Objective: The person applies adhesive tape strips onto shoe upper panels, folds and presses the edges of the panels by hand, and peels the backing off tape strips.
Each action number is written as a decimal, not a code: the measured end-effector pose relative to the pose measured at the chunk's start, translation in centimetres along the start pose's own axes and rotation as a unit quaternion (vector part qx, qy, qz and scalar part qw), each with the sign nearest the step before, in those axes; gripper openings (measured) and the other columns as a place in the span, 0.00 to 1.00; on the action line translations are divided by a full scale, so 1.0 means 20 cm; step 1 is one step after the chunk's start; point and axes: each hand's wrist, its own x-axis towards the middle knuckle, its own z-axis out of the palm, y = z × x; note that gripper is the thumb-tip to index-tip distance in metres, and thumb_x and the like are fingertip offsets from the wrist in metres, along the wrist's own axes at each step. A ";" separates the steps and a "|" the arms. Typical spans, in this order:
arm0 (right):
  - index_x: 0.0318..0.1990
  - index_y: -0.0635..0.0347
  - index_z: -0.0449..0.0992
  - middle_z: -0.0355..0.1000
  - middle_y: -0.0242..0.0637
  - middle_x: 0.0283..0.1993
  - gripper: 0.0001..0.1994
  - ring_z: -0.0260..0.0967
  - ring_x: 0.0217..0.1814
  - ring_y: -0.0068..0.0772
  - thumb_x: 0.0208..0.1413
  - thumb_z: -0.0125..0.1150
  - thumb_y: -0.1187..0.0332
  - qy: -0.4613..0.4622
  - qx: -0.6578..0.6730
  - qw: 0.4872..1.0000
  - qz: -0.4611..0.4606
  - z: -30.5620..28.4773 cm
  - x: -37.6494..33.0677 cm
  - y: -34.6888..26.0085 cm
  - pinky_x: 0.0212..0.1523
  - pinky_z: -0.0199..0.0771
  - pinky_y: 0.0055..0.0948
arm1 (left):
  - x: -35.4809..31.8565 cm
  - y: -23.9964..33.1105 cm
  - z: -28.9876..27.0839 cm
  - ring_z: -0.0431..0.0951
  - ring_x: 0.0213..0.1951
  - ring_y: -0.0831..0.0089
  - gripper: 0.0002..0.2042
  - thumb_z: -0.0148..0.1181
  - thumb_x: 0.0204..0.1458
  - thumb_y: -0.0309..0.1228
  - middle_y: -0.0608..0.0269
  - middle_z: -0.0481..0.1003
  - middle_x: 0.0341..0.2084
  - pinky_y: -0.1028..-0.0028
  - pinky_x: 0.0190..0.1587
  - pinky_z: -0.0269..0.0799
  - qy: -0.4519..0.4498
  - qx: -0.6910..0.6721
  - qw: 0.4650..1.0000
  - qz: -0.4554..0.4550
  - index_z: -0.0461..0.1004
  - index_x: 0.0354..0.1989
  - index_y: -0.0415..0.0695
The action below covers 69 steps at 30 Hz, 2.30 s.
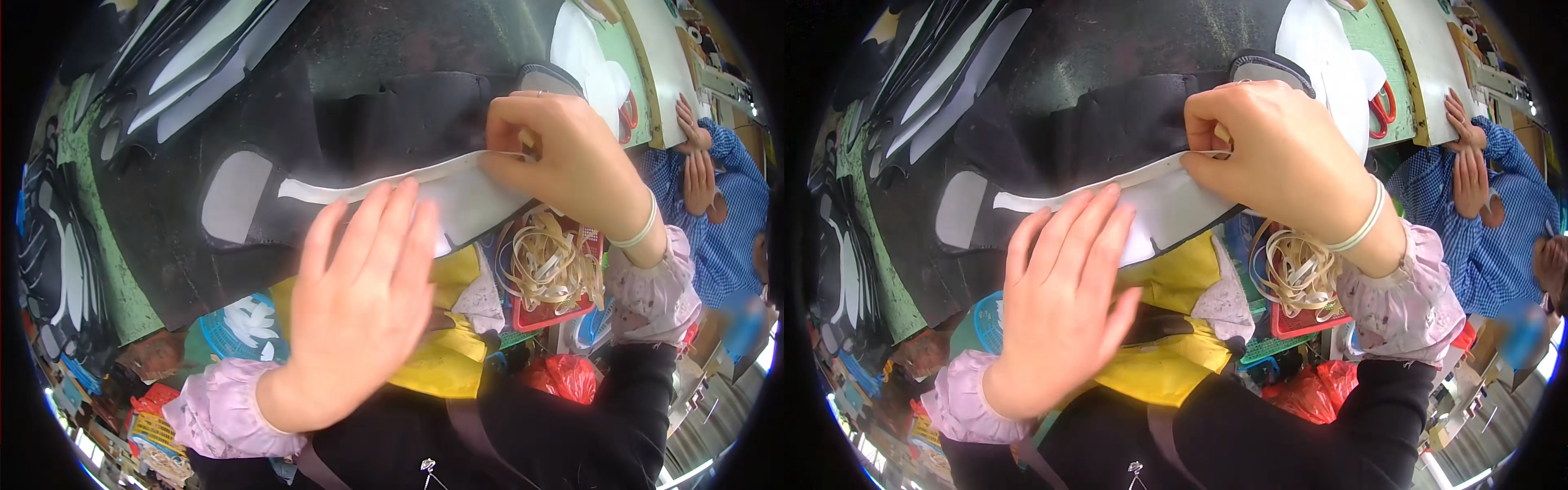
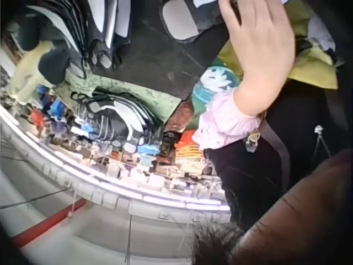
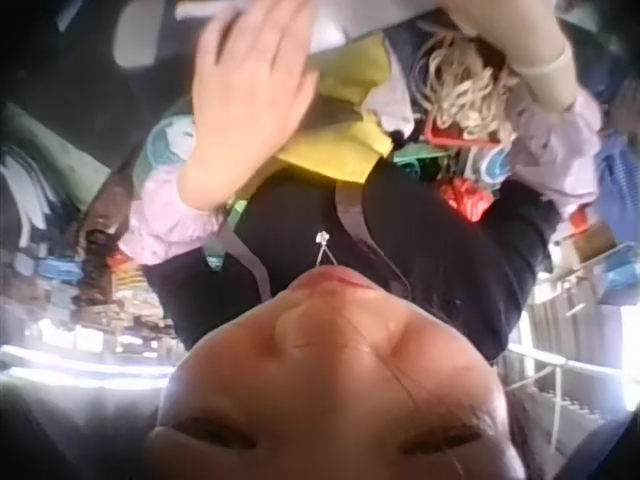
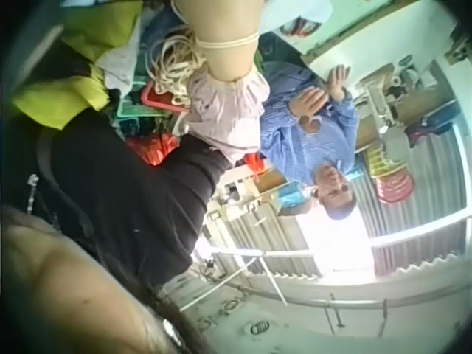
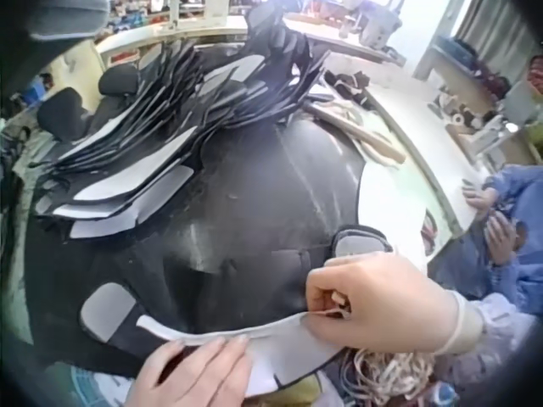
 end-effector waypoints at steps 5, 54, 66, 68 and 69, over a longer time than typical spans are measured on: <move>0.32 0.60 0.75 0.76 0.41 0.28 0.12 0.76 0.33 0.47 0.51 0.69 0.62 0.041 -0.074 0.996 -0.024 0.05 0.00 -0.01 0.33 0.72 0.41 | 0.10 0.07 0.14 0.68 0.68 0.48 0.40 0.72 0.36 0.27 0.41 0.68 0.65 0.55 0.67 0.67 0.070 -0.087 0.993 0.038 0.68 0.65 0.32; 0.36 0.62 0.80 0.74 0.39 0.20 0.08 0.76 0.23 0.35 0.56 0.65 0.67 -0.019 0.063 0.997 0.028 -0.20 -0.03 0.23 0.28 0.72 0.32 | 0.28 0.07 0.26 0.71 0.54 0.61 0.38 0.69 0.37 0.27 0.56 0.71 0.53 0.61 0.54 0.67 0.099 0.109 0.988 0.054 0.72 0.66 0.42; 0.35 0.54 0.73 0.78 0.39 0.26 0.09 0.80 0.33 0.48 0.51 0.66 0.63 0.171 -0.073 0.983 -0.001 0.09 -0.02 0.26 0.32 0.78 0.47 | 0.31 0.09 0.29 0.70 0.52 0.57 0.38 0.68 0.38 0.25 0.55 0.69 0.52 0.59 0.52 0.68 0.093 0.164 0.980 0.062 0.71 0.67 0.45; 0.34 0.52 0.73 0.77 0.39 0.25 0.09 0.79 0.30 0.48 0.50 0.66 0.62 0.315 -0.046 0.948 0.009 0.26 0.00 0.28 0.30 0.78 0.47 | 0.32 0.09 0.30 0.69 0.54 0.56 0.39 0.67 0.40 0.25 0.54 0.68 0.53 0.58 0.54 0.67 0.083 0.174 0.980 0.049 0.69 0.69 0.45; 0.36 0.53 0.74 0.79 0.41 0.29 0.07 0.79 0.31 0.50 0.53 0.67 0.66 0.329 0.030 0.943 0.038 0.29 0.02 0.24 0.32 0.79 0.44 | 0.29 0.07 0.27 0.69 0.55 0.55 0.39 0.67 0.41 0.25 0.53 0.68 0.54 0.58 0.54 0.67 0.089 0.183 0.978 0.042 0.68 0.69 0.45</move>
